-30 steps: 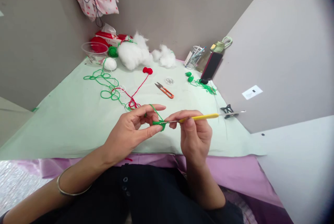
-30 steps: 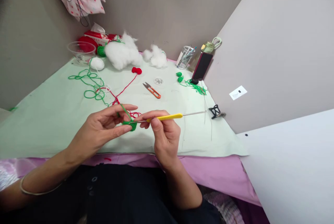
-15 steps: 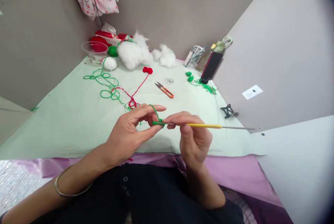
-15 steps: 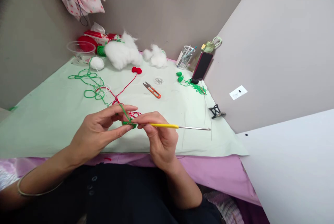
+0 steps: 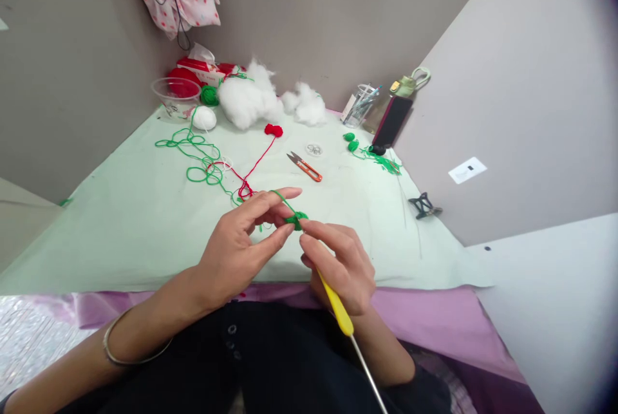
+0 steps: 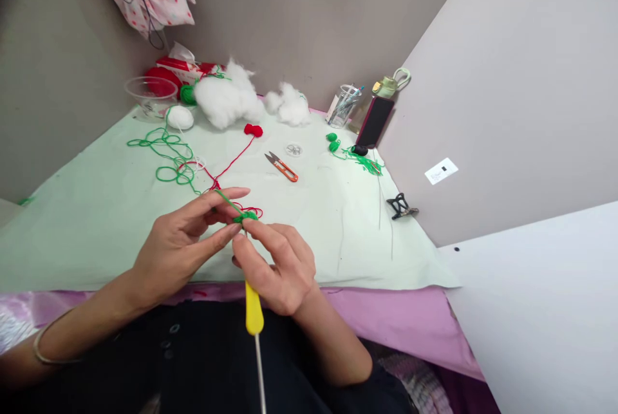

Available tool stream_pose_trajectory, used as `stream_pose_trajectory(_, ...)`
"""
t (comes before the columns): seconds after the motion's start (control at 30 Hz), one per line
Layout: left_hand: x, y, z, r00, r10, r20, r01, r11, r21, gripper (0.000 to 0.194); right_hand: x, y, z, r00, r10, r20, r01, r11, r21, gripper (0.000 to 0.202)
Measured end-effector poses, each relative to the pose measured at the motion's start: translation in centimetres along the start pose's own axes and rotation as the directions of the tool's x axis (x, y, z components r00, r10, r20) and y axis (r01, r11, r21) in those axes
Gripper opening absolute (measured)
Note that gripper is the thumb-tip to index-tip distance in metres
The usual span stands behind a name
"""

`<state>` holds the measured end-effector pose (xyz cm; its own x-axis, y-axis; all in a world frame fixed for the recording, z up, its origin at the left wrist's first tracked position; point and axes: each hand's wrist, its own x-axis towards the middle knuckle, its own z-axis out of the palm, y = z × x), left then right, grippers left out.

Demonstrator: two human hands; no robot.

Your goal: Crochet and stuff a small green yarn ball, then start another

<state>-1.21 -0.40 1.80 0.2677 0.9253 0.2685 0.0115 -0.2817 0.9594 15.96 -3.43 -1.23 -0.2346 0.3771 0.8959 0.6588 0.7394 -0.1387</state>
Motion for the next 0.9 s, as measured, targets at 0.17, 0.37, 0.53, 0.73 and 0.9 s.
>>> stream_pose_trajectory(0.17,-0.4,-0.2,0.3,0.994,-0.108,0.003,0.107,0.982,-0.155,0.042,-0.9,0.0,1.2,0.995,0.077,-0.063,-0.083,0.992,-0.099,0.048)
stream_pose_trajectory(0.37,0.3,-0.4,0.3,0.888,-0.347,0.302,0.46,0.678,-0.573,0.05,-0.6,0.2,1.3,0.974,0.185,-0.13,-0.172,0.979,0.106,0.039)
stream_pose_trajectory(0.53,0.8,-0.5,-0.7,0.912,-0.309,0.27,0.41,0.716,-0.565,0.038,1.1,0.3,-0.3,0.853,0.521,-0.029,-0.427,0.731,0.533,0.021)
stream_pose_trajectory(0.73,0.3,-0.8,-0.6,0.951,-0.197,0.239,0.286,0.856,-0.432,0.031,1.6,0.1,0.8,0.798,0.594,0.097,-0.472,0.518,0.714,0.017)
stream_pose_trajectory(0.9,0.2,-0.8,0.3,0.938,-0.257,0.231,0.337,0.824,-0.455,0.05,1.3,0.3,1.3,0.733,0.661,0.162,-0.558,0.448,0.699,0.017)
